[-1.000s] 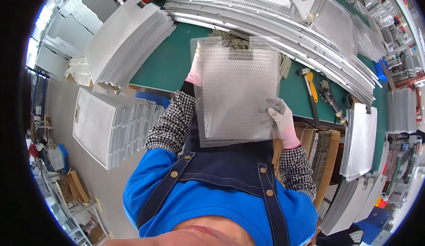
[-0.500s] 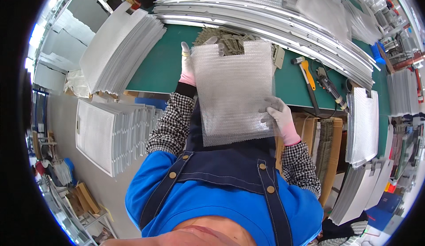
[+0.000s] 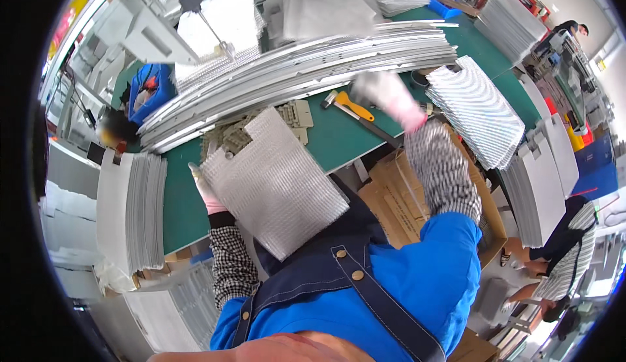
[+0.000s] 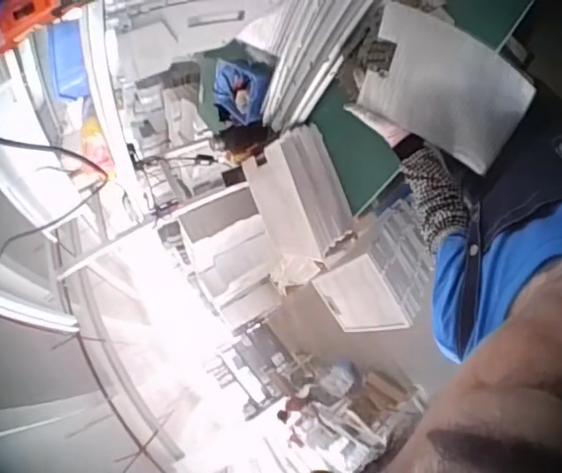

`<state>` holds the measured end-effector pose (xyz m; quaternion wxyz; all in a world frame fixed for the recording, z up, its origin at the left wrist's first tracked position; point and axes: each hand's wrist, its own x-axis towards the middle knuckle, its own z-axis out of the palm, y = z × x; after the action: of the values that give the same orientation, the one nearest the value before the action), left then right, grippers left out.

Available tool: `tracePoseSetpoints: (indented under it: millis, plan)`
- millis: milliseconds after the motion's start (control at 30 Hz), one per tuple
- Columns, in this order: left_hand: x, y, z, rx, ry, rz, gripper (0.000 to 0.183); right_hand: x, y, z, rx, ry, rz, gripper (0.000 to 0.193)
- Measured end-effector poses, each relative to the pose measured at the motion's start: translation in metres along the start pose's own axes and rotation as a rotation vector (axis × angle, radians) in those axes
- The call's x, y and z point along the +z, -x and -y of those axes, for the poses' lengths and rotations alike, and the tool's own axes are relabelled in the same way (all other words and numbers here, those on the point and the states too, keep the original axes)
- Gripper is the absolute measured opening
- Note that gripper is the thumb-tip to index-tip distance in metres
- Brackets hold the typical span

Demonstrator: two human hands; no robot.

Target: The person assembles white mesh panels by inserting plastic clips and metal frame pieces, then uses a power drill to fasten them. They repeatedly pick up new panels, attach components, and stack the finished units on a nearby pile.

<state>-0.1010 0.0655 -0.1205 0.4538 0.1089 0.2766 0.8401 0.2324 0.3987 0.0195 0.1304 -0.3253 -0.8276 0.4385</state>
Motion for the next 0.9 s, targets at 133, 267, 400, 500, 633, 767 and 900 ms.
tracePoseSetpoints:
  millis: [133,267,400,500,633,767,900]
  plan:
    - [0.016,0.004,0.001,0.009,-0.02,-0.064,0.096,-0.098,-0.112,-0.043,-0.164,-0.021,-0.698,0.038]
    - [0.045,0.004,0.004,0.038,-0.044,-0.138,0.093,-0.126,-0.19,-0.089,0.214,0.552,-0.811,0.071]
    - [-0.007,0.015,-0.005,0.025,-0.069,-0.021,0.08,-0.07,-0.208,-0.05,0.362,0.751,-0.53,0.06]
    - [-0.003,-0.01,0.003,-0.001,-0.057,0.075,0.079,-0.101,-0.23,-0.099,0.366,0.882,-0.696,0.041]
    - [-0.003,0.02,-0.007,0.049,-0.126,-0.142,0.079,-0.057,-0.214,-0.029,0.158,1.081,-0.621,0.039]
    - [0.005,0.006,-0.001,0.05,-0.116,-0.113,0.091,-0.118,-0.17,-0.017,-0.123,-0.415,-0.601,0.052]
    - [-0.01,-0.006,0.001,0.005,-0.078,-0.019,0.087,-0.118,-0.112,-0.025,-0.302,-1.054,-0.53,0.061]
